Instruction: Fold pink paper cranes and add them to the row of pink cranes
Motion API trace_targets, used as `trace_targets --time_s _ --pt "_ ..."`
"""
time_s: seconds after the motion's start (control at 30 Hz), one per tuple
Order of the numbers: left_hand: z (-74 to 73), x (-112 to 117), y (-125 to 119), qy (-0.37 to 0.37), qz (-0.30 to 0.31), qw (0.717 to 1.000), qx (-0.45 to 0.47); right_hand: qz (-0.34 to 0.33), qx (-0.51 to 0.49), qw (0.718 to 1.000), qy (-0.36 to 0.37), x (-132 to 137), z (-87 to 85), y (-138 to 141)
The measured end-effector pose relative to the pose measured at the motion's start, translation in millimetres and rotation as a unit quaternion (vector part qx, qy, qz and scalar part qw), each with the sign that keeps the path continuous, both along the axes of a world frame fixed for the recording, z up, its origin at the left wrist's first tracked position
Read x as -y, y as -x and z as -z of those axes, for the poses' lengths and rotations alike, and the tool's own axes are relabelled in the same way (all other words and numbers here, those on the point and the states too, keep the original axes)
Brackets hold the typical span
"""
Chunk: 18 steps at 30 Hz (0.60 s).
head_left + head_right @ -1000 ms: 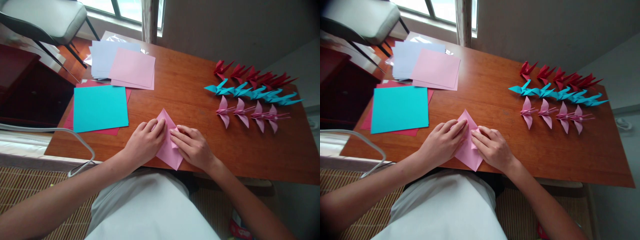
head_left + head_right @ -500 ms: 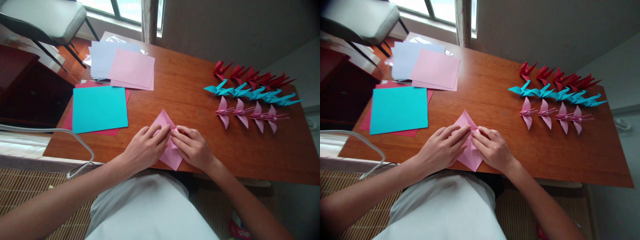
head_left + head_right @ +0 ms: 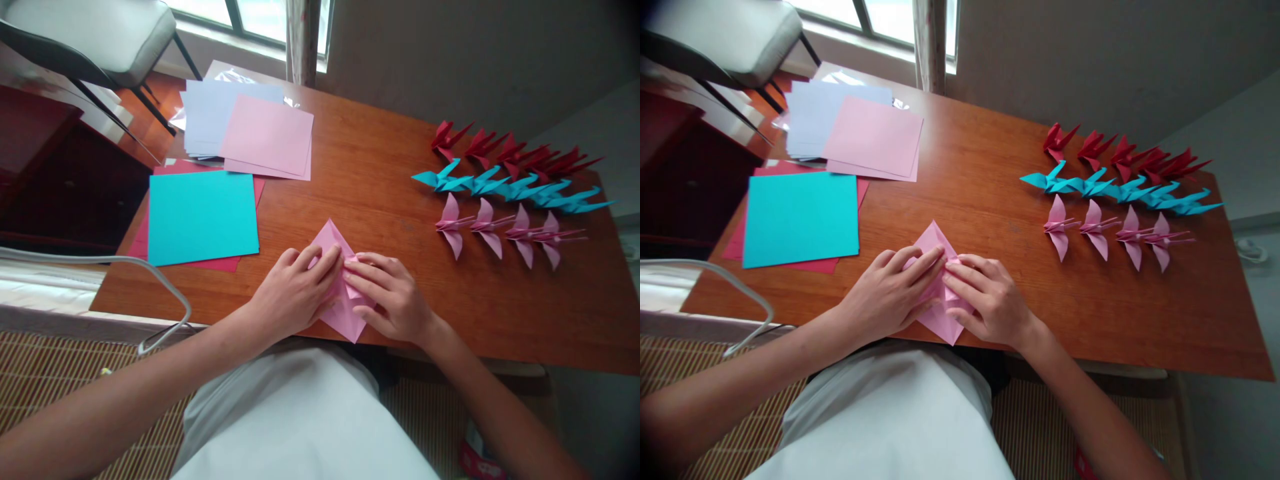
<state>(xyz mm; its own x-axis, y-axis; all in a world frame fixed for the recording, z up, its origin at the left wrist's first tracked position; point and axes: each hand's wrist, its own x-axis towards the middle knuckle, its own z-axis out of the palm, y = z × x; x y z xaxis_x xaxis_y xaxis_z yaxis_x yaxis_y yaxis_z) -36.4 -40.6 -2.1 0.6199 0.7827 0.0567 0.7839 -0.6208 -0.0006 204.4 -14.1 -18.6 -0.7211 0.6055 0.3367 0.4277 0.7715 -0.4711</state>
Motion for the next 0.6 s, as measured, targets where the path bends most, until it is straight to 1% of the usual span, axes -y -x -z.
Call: trace_targets --time_s 0.07,0.1,0.13,0.17,0.3,0.4,0.5,0.6 --pt "-0.3 0 0 0.004 -0.002 1.0 0.0 0.039 -0.065 0.995 0.059 -8 -3.1 4" --pt "-0.3 0 0 0.006 -0.003 1.0 -0.001 0.076 -0.08 0.99 0.089 -14 -4.1 8" --pt "-0.2 0 0 0.008 -0.006 1.0 -0.001 0.119 -0.085 0.985 0.087 -22 -4.4 14" --pt "0.0 0 0 0.008 -0.007 1.0 -0.002 0.142 -0.076 0.984 0.077 -30 -4.0 20" --pt "0.2 0 -1 0.01 -0.01 1.0 0.001 0.136 -0.004 0.989 0.05 -66 2.9 47" --pt "-1.4 1 -1 0.021 -0.014 1.0 -0.004 0.143 0.016 0.989 0.046 -86 8.0 59" --pt "-2.8 1 -2 0.027 -0.014 1.0 -0.007 0.151 0.018 0.987 0.052 -96 10.4 64" --pt "-2.7 1 -1 0.028 -0.012 1.0 -0.005 0.163 0.024 0.985 0.055 -100 10.9 66"
